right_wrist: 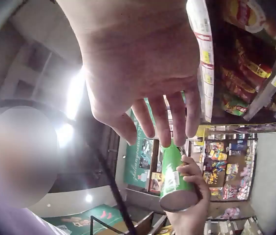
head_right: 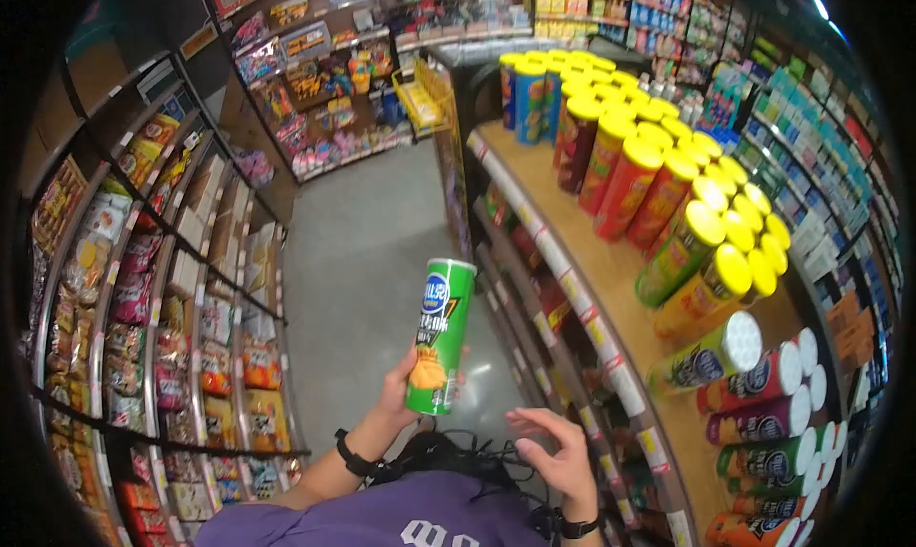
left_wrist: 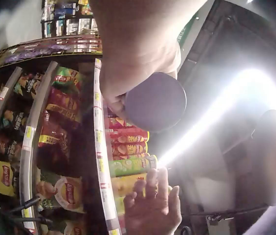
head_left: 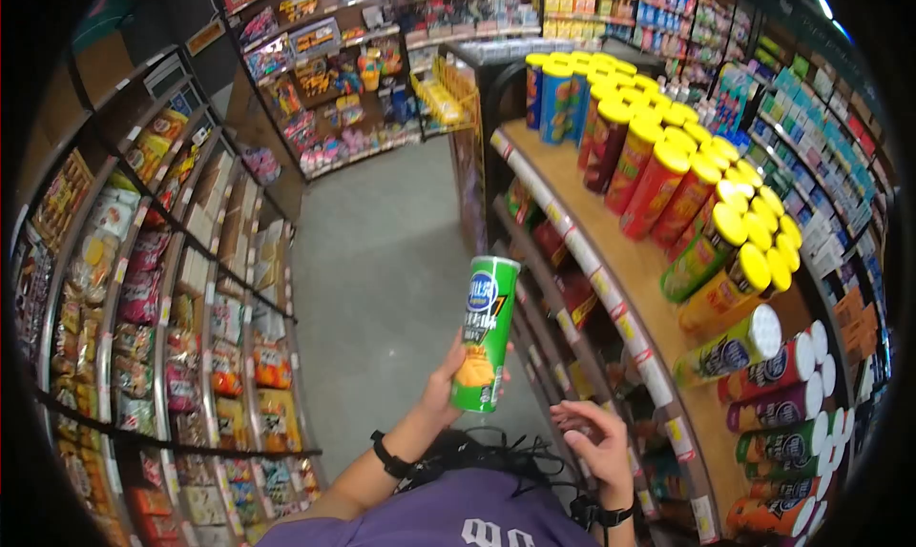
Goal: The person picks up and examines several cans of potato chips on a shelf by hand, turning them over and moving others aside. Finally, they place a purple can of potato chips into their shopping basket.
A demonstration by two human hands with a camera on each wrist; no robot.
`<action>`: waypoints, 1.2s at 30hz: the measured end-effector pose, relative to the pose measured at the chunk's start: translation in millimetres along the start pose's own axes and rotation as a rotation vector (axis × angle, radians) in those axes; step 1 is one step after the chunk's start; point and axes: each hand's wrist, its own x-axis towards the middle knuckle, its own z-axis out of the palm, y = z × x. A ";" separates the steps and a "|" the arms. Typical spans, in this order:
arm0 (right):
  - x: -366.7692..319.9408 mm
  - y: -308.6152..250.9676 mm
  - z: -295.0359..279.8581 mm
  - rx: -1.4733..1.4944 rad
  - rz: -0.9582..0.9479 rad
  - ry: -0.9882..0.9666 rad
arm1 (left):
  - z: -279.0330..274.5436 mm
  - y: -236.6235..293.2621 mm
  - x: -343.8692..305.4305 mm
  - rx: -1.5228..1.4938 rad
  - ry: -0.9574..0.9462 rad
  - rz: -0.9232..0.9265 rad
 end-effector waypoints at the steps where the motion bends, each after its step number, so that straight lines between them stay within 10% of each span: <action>1: -5.3 -7.5 -1.2 -0.042 -0.039 -0.001 | 2.8 -3.8 -4.1 0.000 -0.024 0.026; 7: -48.7 -101.6 -10.5 -0.158 -0.416 0.107 | 15.1 -19.4 -20.8 0.172 -0.086 0.044; 11: -51.4 -185.2 -16.9 0.193 -1.200 -0.364 | 26.7 -22.9 -26.8 0.269 -0.149 0.084; 12: -83.6 -193.7 -27.0 0.209 -1.203 -0.341 | 27.4 -24.8 -29.6 0.269 -0.149 0.064; 15: -138.1 -198.9 -45.2 -0.266 -0.234 -0.150 | 25.0 -29.6 -36.4 0.268 -0.135 0.075; 21: -87.8 -206.4 -41.1 -0.140 -0.836 -0.531 | 20.6 -21.2 -50.2 0.291 -0.110 0.067; 36: -89.4 -181.8 -4.0 0.261 -1.194 -0.421 | 19.3 -16.0 -56.7 0.274 -0.114 0.112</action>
